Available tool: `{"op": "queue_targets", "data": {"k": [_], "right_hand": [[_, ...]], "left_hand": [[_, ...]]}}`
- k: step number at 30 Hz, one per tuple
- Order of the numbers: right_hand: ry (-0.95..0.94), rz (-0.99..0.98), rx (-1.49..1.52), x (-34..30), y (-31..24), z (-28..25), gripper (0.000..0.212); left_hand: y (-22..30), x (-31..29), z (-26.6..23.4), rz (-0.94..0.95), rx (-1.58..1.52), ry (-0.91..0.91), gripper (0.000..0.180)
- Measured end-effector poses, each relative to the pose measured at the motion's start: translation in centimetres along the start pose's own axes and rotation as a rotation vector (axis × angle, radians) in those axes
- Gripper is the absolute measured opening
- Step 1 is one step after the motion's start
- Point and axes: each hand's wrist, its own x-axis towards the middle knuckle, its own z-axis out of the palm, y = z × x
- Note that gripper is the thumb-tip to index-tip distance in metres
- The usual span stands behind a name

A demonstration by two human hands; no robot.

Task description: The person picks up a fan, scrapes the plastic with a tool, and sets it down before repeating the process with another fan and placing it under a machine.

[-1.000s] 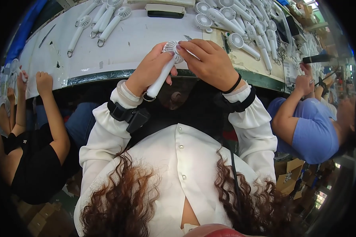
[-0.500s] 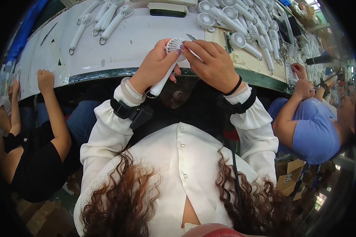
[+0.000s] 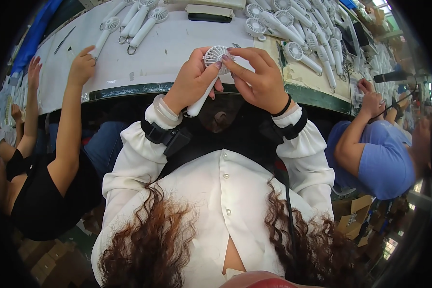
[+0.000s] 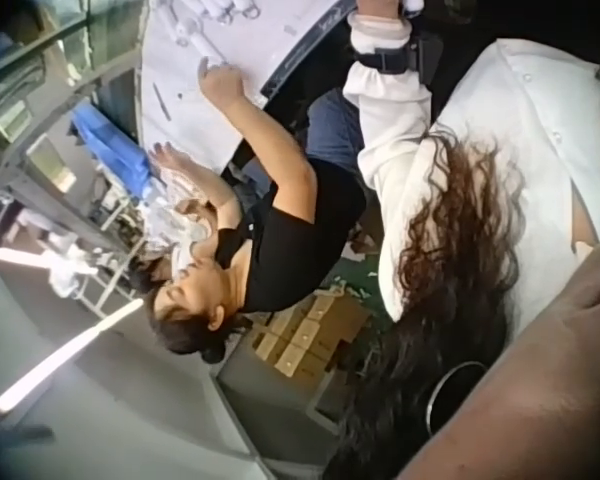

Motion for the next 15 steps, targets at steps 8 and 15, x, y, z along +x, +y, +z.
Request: {"op": "queue_targets", "data": {"k": [8, 15], "right_hand": [[0.082, 0.402, 0.644, 0.5, 0.9, 1.2, 0.037], [-0.052, 0.718, 0.995, 1.7, 0.7, 1.7, 0.038]], "left_hand": [[-0.6, 0.5, -0.4, 0.029, -0.057, -0.027, 0.033], [-0.2, 0.3, -0.6, 0.038, -0.099, -0.053, 0.035]]}}
